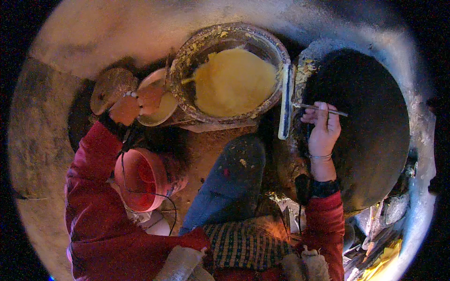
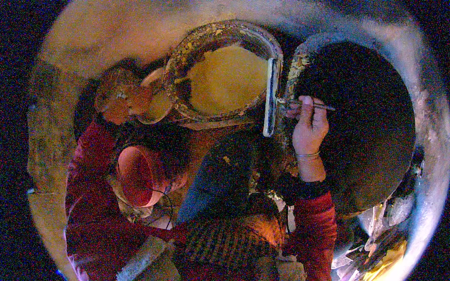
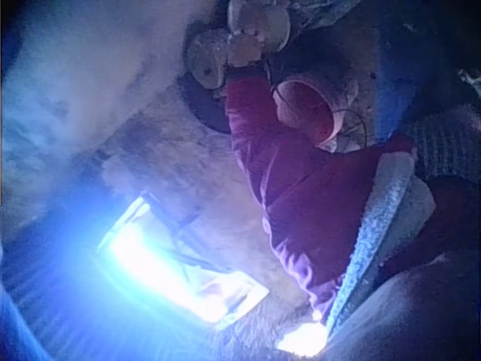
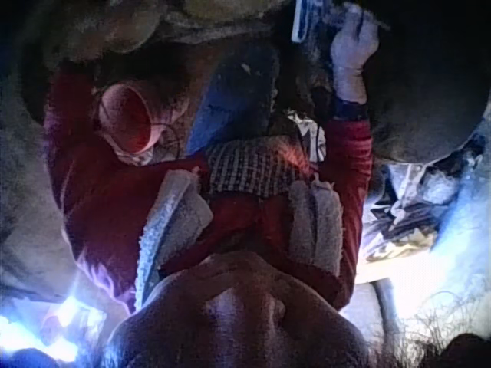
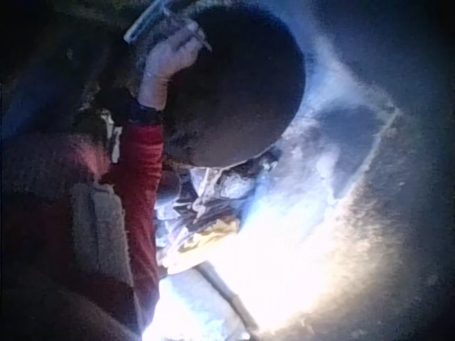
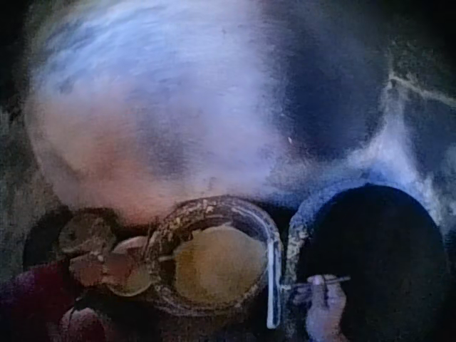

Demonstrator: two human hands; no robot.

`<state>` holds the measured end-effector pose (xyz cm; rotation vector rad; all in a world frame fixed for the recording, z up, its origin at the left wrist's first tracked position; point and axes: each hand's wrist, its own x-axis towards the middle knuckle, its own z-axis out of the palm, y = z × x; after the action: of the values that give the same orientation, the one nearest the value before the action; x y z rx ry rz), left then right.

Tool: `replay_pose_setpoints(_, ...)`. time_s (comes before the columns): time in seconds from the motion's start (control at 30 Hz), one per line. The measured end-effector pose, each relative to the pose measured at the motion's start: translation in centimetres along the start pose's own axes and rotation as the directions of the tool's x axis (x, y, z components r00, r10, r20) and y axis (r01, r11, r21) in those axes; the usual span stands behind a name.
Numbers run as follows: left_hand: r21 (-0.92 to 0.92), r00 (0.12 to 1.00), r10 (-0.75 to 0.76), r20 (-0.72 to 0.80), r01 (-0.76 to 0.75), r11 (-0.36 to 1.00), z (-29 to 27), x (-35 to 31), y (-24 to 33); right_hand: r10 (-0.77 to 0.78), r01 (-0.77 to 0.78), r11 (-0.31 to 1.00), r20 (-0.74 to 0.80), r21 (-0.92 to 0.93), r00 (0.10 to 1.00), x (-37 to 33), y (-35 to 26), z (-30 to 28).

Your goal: The person pours batter onto a hot griddle, spreads it into a thin circle, cooks it, then folds and stacks the crepes. They repeat this process multiple times, occasionally tending the fire beneath the griddle.

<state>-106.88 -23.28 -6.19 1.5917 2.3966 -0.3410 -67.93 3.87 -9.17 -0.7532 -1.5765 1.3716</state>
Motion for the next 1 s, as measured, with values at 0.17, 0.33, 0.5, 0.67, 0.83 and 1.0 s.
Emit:
replay_pose_setpoints(0.17,-0.044,0.994,0.107,0.026,-0.106,0.993,-1.9,-4.8,0.4,0.007,-0.008,1.000,-0.026,-0.003,1.000,-0.5,0.7,-0.3)
replay_pose_setpoints(0.33,-0.040,0.997,-0.065,-0.035,0.064,0.997,0.0,-2.1,-1.1,0.059,-0.059,0.996,0.005,-0.068,0.998,-1.0,0.2,-1.3)
replay_pose_setpoints(0.5,0.013,0.992,-0.111,-0.067,0.112,0.994,2.1,3.5,-0.8,0.043,-0.045,0.994,-0.027,-0.095,0.999,-1.9,-0.6,-2.9)
replay_pose_setpoints(0.67,0.026,0.999,0.031,-0.012,-0.031,0.999,1.0,3.5,2.3,0.033,-0.034,0.998,-0.026,-0.060,0.999,-2.5,-0.3,-3.9)
replay_pose_setpoints(0.83,-0.043,0.976,0.207,0.072,-0.204,0.978,-1.2,-1.3,2.3,0.047,-0.047,0.998,0.002,-0.049,0.999,-2.9,0.3,-4.2)
replay_pose_setpoints(1.0,-0.303,0.991,0.078,-0.107,-0.107,0.947,-1.2,-0.1,-1.4,0.060,-0.064,0.991,-0.041,-0.114,0.997,-2.9,-0.4,-4.3)
